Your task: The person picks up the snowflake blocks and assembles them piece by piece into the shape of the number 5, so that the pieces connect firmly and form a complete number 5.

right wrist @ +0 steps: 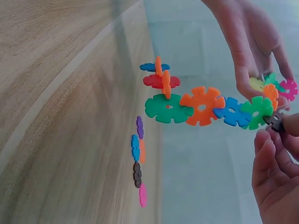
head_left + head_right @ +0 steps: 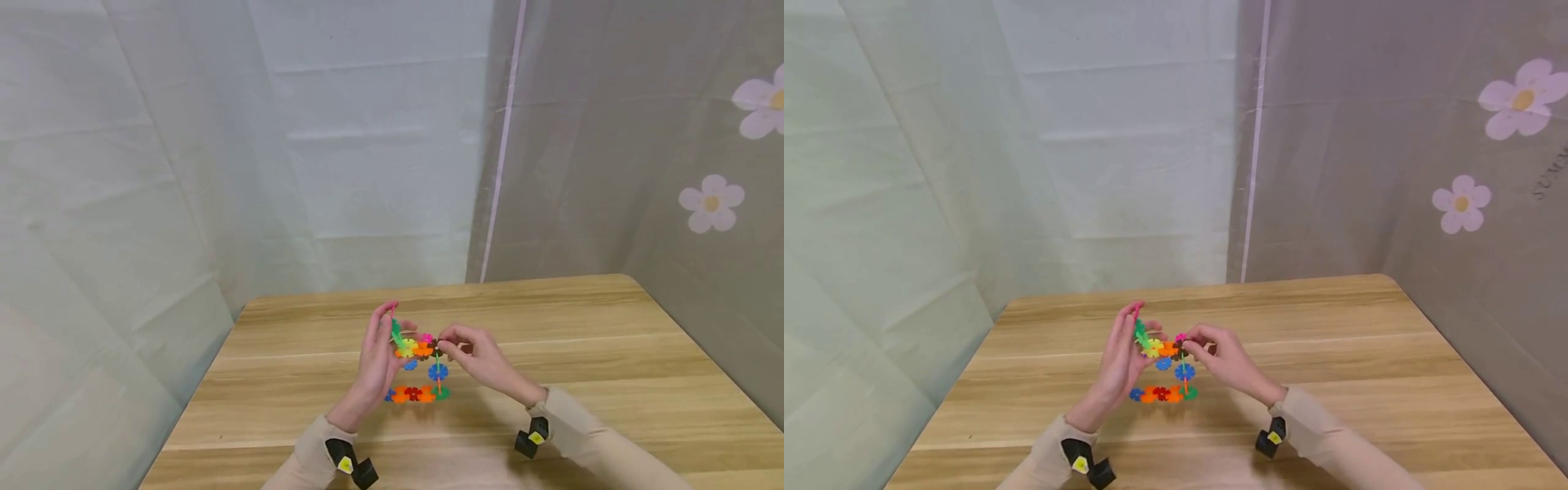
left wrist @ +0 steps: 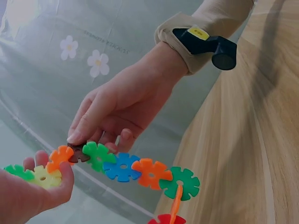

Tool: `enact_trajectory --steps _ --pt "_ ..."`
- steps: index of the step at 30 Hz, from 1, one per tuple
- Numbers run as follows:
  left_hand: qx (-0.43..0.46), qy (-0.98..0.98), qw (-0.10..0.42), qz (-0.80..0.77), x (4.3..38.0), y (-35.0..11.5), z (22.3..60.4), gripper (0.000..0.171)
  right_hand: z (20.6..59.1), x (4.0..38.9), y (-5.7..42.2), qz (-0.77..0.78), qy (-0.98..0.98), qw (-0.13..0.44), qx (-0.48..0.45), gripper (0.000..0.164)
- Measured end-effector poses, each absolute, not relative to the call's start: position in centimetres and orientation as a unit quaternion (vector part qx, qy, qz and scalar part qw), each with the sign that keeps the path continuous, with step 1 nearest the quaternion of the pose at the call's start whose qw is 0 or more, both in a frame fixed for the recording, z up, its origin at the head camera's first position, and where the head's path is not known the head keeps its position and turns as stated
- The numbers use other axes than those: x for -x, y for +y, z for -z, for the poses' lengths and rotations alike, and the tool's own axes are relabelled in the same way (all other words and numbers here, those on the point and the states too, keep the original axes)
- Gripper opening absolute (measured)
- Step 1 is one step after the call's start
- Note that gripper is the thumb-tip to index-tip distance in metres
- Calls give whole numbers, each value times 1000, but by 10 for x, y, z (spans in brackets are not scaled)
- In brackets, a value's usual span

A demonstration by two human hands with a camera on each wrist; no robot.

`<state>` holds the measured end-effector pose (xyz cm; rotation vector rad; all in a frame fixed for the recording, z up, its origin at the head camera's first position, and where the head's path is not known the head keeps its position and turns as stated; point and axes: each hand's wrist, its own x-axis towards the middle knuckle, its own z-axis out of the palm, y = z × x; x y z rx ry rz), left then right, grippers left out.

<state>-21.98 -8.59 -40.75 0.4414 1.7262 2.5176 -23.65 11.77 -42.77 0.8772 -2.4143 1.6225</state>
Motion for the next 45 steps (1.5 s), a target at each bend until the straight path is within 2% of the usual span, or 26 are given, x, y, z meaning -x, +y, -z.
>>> enact_trajectory --steps 13,16,23,37,45 --pt "-111 556 16 -824 222 -92 402 37 409 230 116 -517 -807 28 -285 24" --pt "-114 553 18 -825 222 -93 402 37 417 236 118 -511 -810 23 -285 25" --pt "-108 557 14 -823 221 -96 401 36 446 256 122 -491 -818 7 -300 21" --pt "-113 579 11 -807 222 -103 402 37 462 273 114 -355 -867 -32 -349 15" --pt "-121 586 34 -801 224 -104 403 42 471 278 109 -297 -884 -75 -354 14"
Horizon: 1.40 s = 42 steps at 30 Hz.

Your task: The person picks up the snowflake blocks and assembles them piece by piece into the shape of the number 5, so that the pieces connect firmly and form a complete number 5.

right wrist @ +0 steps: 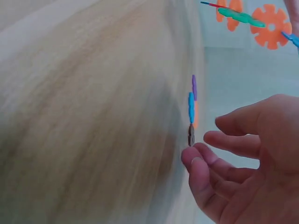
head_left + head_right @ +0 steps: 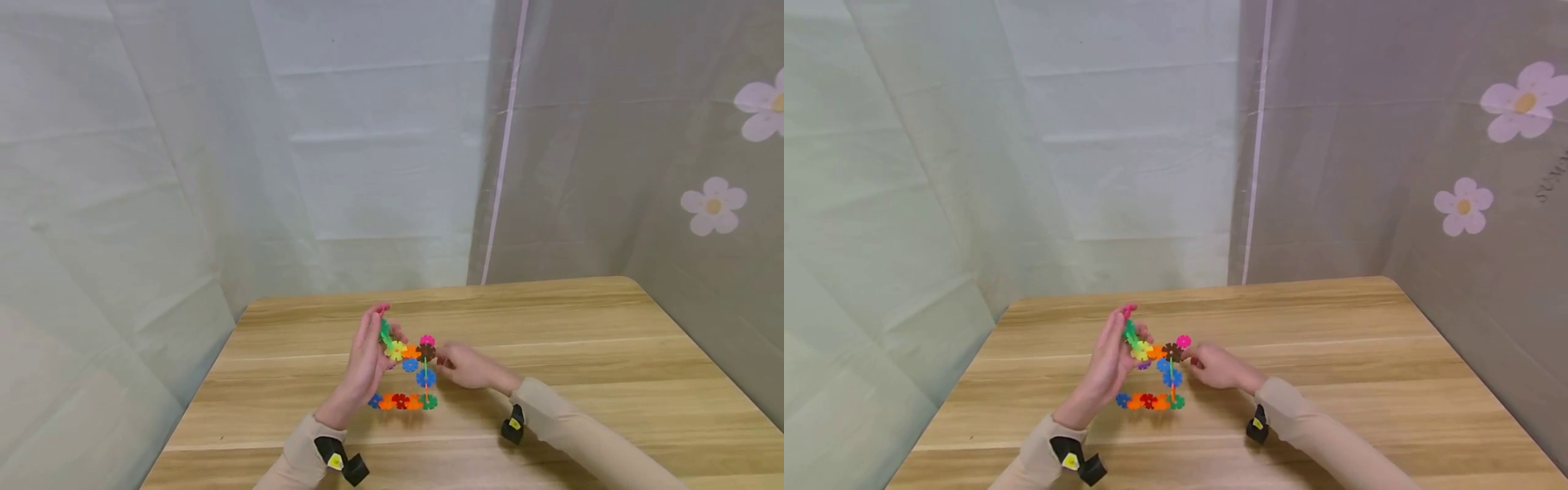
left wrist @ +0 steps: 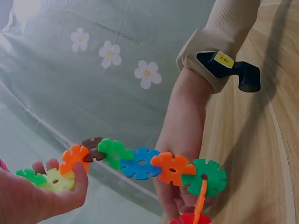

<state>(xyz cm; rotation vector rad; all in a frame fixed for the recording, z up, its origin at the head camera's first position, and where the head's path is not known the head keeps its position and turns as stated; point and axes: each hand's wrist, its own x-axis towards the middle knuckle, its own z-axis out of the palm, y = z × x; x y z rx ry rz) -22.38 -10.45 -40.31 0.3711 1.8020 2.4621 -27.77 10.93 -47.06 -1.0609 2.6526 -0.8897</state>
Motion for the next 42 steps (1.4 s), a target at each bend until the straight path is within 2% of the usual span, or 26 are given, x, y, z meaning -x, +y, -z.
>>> enact_trajectory --steps 4,10,12,18,24,31,36,42 --pt "-121 584 40 -801 224 -104 404 40 473 277 108 257 897 87 350 10" --pt "-114 582 40 -804 223 -104 405 34 470 273 107 214 903 104 357 29" --pt "-114 582 42 -804 223 -104 406 35 469 271 107 213 904 105 355 29" --pt "-116 579 46 -805 223 -106 406 36 468 265 106 211 908 86 352 22" --pt "-117 578 47 -806 223 -106 405 34 466 259 105 206 909 54 359 3" --pt "-120 574 50 -808 222 -105 405 33 466 258 103 211 910 36 354 10" --pt "-124 572 54 -809 222 -104 405 33 468 258 102 206 919 51 333 24" --pt "-123 568 63 -811 222 -103 405 30 469 257 104 198 923 69 323 20"
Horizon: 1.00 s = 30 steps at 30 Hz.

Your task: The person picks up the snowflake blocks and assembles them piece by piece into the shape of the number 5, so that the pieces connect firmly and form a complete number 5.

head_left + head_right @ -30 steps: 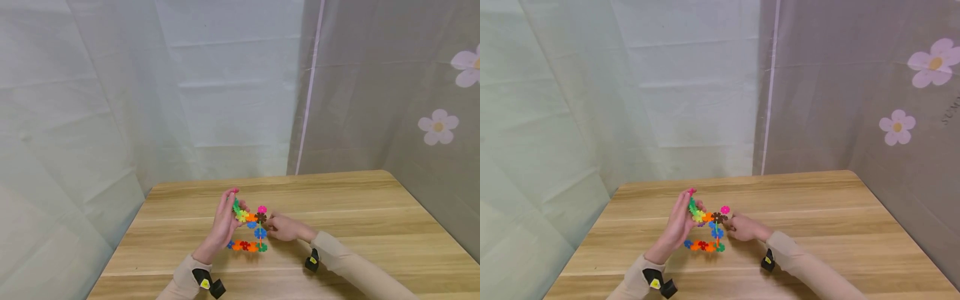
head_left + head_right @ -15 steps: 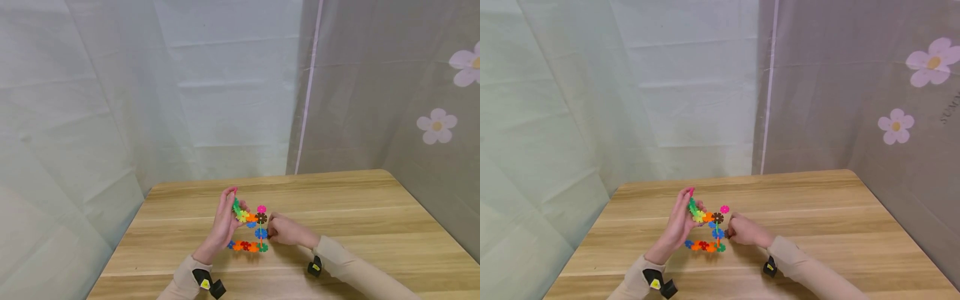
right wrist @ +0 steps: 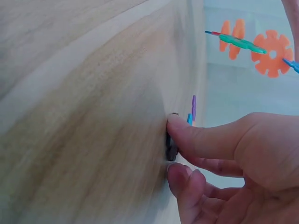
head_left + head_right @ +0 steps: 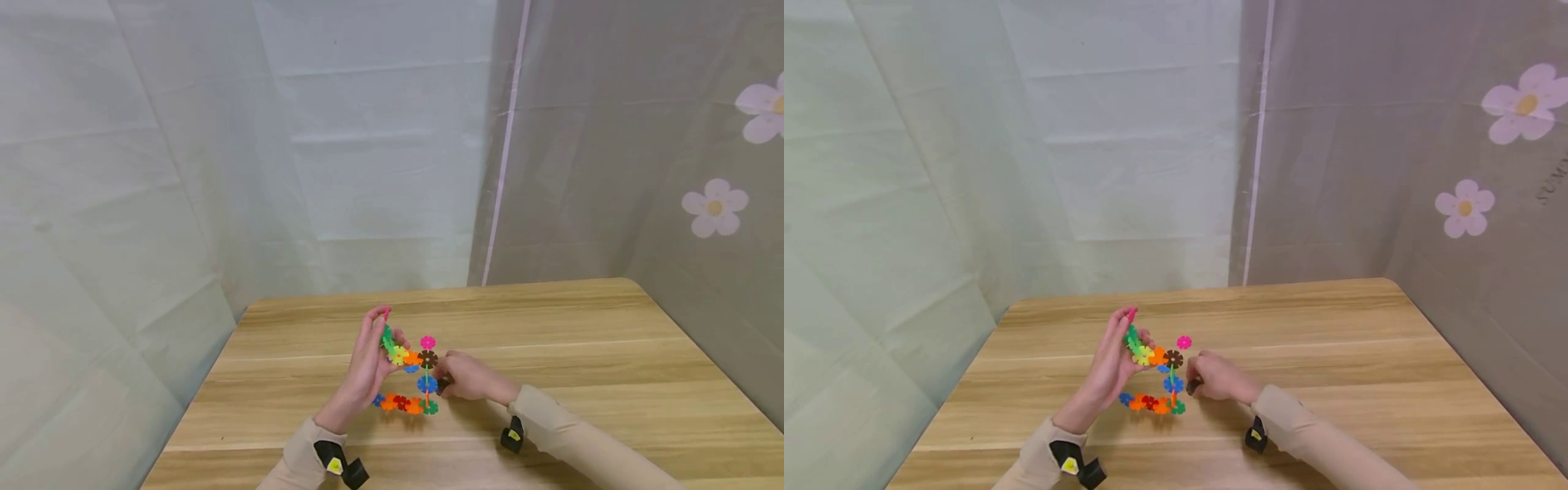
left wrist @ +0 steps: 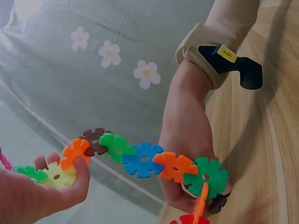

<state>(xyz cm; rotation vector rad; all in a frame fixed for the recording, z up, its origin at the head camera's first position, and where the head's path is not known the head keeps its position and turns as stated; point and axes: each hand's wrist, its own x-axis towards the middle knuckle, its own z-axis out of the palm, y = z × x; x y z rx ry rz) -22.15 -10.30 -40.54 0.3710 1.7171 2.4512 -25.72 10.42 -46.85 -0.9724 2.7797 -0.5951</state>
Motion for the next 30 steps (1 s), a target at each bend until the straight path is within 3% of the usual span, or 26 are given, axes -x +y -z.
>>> enact_trajectory --steps 7,14,30 --pt "-125 566 70 -812 221 -103 405 31 469 256 110 258 906 75 326 25" --pt "-124 569 69 -810 220 -104 404 29 475 257 117 343 879 55 328 12" --pt "-122 566 70 -812 223 -105 403 30 466 253 119 396 871 -46 287 12"
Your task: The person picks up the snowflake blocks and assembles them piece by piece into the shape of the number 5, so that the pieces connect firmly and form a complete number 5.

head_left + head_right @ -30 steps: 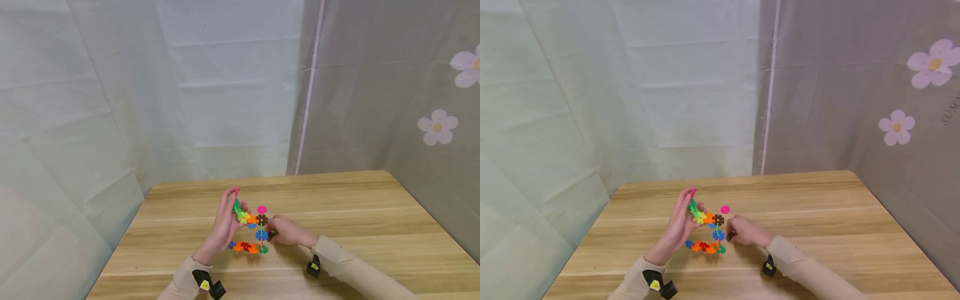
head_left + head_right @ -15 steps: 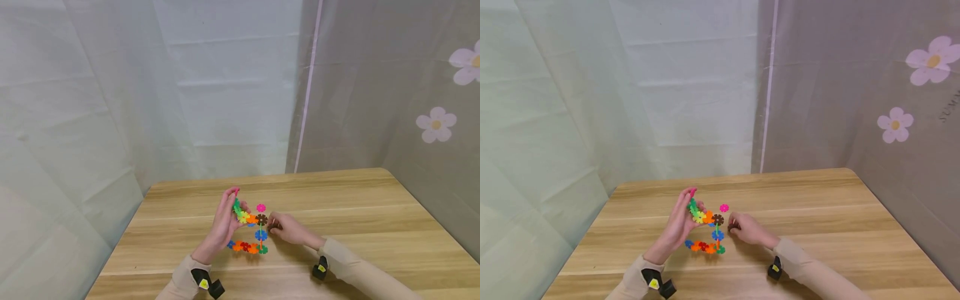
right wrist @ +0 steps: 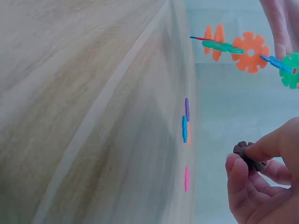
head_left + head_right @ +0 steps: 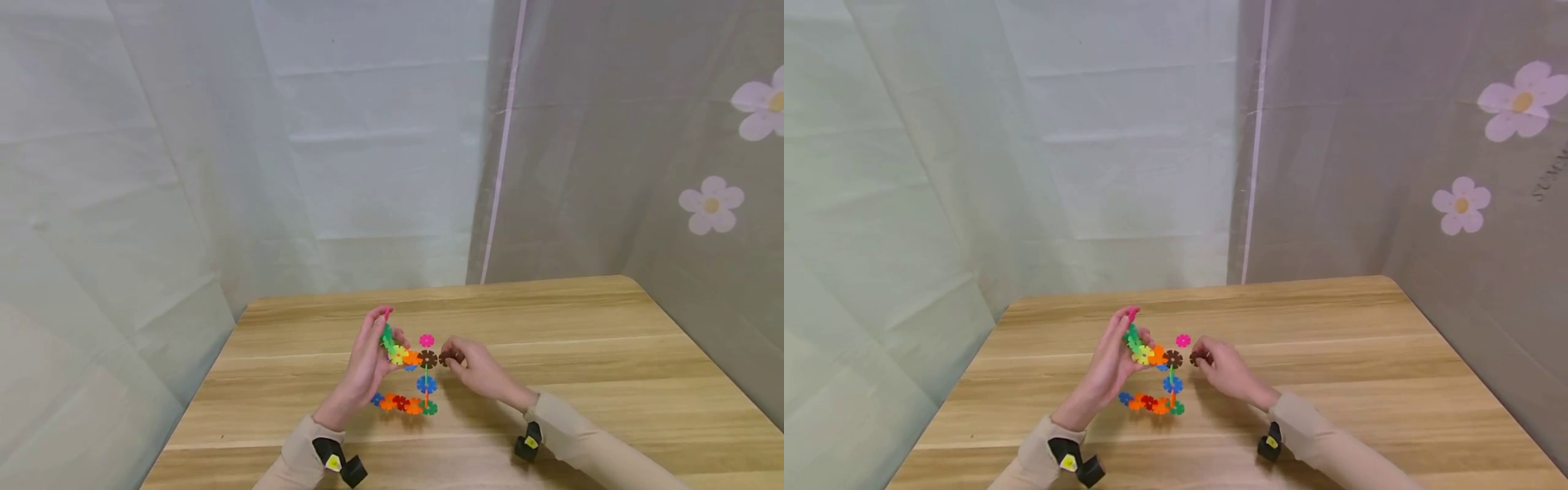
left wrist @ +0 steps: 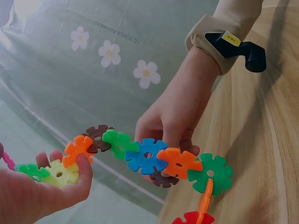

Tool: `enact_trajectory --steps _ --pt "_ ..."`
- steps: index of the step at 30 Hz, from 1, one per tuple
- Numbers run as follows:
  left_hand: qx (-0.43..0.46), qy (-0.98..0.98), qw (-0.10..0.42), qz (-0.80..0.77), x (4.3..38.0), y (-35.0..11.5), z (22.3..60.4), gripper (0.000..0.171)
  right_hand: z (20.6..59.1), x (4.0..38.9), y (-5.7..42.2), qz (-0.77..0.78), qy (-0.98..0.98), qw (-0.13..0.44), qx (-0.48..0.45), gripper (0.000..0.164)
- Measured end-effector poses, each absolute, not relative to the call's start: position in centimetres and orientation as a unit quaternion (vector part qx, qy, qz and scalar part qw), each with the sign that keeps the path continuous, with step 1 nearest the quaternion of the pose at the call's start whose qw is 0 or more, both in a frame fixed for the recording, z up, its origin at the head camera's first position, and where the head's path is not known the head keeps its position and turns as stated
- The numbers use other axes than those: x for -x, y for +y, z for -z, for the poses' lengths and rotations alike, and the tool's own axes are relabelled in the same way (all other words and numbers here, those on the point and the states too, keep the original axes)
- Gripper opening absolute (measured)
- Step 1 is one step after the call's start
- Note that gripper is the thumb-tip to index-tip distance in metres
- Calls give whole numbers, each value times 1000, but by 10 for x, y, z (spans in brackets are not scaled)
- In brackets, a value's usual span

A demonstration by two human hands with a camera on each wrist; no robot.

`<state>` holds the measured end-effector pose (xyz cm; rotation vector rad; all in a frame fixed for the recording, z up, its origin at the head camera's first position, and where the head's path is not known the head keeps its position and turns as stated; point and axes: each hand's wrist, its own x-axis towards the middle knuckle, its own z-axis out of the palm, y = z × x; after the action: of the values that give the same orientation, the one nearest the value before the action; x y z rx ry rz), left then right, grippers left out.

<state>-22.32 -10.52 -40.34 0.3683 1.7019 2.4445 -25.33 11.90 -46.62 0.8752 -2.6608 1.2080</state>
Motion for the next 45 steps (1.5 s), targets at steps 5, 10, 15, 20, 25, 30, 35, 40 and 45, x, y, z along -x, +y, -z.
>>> enact_trajectory --steps 5,10,15,20,25,30,35,40,45 --pt "-126 571 72 -808 224 -106 404 31 463 251 118 -404 -867 66 -283 12" --pt "-131 574 70 -805 225 -106 404 30 458 250 117 -423 -857 89 -280 13" --pt "-127 573 68 -807 225 -105 404 27 455 249 116 -429 -852 100 -283 15" --pt "-126 570 73 -808 224 -104 404 28 452 247 114 -432 -850 103 -283 15" --pt "-138 580 77 -799 225 -105 404 31 449 246 114 -446 -841 110 -286 15" --pt "-159 601 73 -780 224 -107 405 33 443 242 112 -455 -836 120 -281 14" --pt "-179 614 74 -766 223 -107 404 34 438 239 110 -470 -829 129 -274 14" --pt "-183 618 80 -760 222 -106 403 33 434 236 108 -485 -814 157 -280 15" --pt "-181 623 85 -756 220 -105 403 34 429 232 108 -499 -800 171 -286 17"
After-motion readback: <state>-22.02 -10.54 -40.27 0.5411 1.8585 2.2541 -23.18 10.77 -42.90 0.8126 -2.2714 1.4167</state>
